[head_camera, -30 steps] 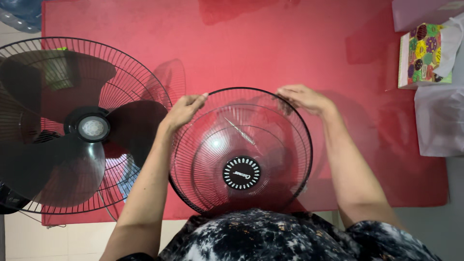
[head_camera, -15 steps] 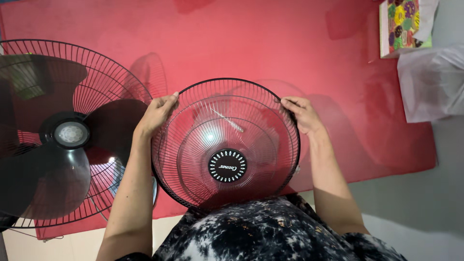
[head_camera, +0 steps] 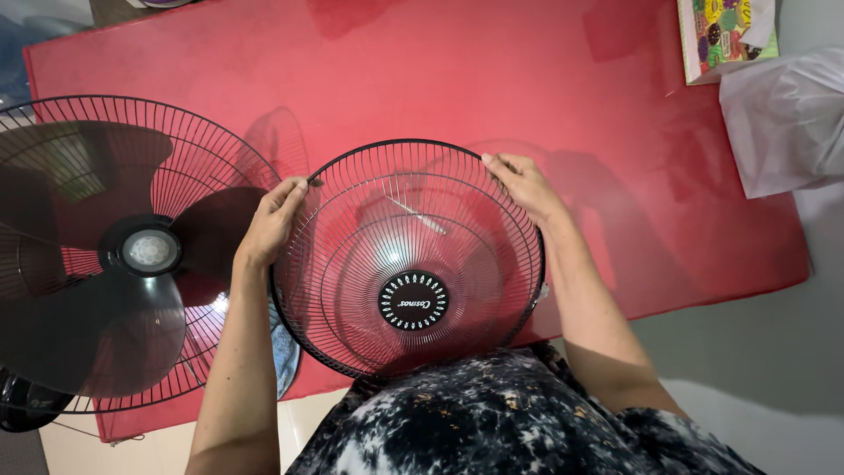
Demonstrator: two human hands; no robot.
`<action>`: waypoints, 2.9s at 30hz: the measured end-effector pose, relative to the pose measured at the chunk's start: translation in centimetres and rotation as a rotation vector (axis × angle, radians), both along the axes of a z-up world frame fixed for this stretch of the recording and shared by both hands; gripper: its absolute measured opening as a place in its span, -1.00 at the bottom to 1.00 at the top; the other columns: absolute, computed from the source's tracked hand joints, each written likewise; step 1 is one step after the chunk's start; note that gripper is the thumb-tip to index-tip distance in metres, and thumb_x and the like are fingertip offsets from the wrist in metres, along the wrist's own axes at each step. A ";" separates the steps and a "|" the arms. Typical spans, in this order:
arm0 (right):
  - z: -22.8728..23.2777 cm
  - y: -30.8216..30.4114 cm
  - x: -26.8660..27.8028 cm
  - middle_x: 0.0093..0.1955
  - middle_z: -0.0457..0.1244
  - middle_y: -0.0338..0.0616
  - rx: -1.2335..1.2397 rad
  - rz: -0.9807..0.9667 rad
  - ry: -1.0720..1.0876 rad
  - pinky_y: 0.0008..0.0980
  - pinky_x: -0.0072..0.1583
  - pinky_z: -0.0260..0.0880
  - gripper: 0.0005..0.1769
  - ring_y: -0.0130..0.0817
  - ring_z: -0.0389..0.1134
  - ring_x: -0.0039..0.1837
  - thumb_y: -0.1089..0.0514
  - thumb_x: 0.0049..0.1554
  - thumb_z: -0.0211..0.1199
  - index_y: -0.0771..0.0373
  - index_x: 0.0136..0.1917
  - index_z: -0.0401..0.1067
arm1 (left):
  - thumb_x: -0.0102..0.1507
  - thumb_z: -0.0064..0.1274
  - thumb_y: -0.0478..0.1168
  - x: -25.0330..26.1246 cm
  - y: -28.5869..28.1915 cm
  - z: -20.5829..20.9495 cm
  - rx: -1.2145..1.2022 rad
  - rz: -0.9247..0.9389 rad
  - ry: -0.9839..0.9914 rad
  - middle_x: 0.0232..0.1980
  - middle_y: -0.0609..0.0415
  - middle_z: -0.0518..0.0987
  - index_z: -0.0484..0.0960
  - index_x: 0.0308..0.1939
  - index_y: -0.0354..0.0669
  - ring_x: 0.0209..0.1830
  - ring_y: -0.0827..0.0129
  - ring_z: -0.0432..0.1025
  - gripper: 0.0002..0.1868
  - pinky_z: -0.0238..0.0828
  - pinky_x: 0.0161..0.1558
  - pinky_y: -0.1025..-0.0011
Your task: The person aligns and attaches the front wire cage to a table fan, then uses a screwdriver to tighten the securing screw on the cage. The fan remains on a red table throughout the process.
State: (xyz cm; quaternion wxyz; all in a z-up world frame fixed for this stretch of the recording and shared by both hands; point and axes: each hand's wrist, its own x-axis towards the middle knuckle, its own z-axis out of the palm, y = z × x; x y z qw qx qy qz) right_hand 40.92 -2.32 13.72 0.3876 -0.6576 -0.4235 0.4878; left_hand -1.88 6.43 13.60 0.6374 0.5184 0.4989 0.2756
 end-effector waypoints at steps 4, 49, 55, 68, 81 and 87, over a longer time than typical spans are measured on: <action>0.7 0.5 -0.4 -0.40 0.07 -0.56 -0.017 0.040 0.031 -0.53 -0.32 -0.08 -0.64 -0.70 -0.02 -0.36 -0.12 0.29 0.21 0.18 -0.15 0.50 | 0.49 -0.08 0.02 -2.4 0.9 -2.1 -0.013 -0.064 -0.056 -0.36 0.36 0.31 0.51 0.01 -0.17 -0.42 0.65 0.15 -0.68 0.04 -0.39 0.59; -10.8 -9.2 5.2 -0.24 0.33 -0.25 0.202 -0.447 0.630 -0.44 -0.21 0.37 -0.89 -0.42 0.34 -0.28 0.17 0.24 0.36 0.24 -0.06 0.50 | 0.37 0.12 0.28 6.5 8.8 4.8 0.275 -0.041 0.478 -0.48 0.21 0.28 0.48 -0.45 -0.26 -0.45 0.51 0.12 -0.35 0.09 -0.39 0.32; -3.7 -2.7 10.4 -0.16 0.40 -0.24 -0.033 -0.204 0.661 -0.50 -0.07 0.46 -0.88 -0.48 0.42 -0.18 0.21 0.16 0.33 0.28 -0.03 0.51 | 0.31 0.15 0.13 4.6 1.2 2.9 0.003 0.260 0.113 -0.52 0.37 0.31 0.51 -0.41 -0.03 -0.58 0.62 0.11 -0.61 -0.01 -0.51 0.50; 1.4 1.4 5.6 -0.32 0.32 -0.29 -0.197 0.216 0.682 -0.52 -0.23 0.44 -0.89 -0.53 0.38 -0.28 0.25 0.13 0.38 0.22 -0.14 0.45 | 0.34 0.08 0.08 -8.3 -6.1 -4.7 -0.601 0.218 -0.322 -0.23 0.25 0.56 0.65 -0.10 -0.04 -0.26 0.43 0.39 -0.69 0.27 -0.14 0.40; 3.6 3.4 2.7 -0.33 0.34 -0.24 -0.204 0.260 0.567 -0.48 -0.28 0.44 -0.88 -0.49 0.37 -0.33 0.26 0.10 0.40 0.23 -0.16 0.45 | 0.33 -0.09 0.04 1.6 2.7 9.4 -0.093 -0.320 -0.046 0.18 -0.01 0.66 0.63 0.21 -0.28 -0.06 0.38 0.49 -0.46 0.37 0.04 0.41; 4.1 4.1 1.4 -0.31 0.35 -0.22 -0.195 0.293 0.532 -0.47 -0.25 0.42 -0.88 -0.48 0.36 -0.33 0.25 0.10 0.41 0.28 -0.13 0.48 | 0.31 0.04 0.05 12.4 4.0 12.7 0.235 -0.517 0.293 -0.15 0.13 0.75 0.73 0.08 -0.05 -0.45 0.54 0.52 -0.61 0.48 -0.37 0.47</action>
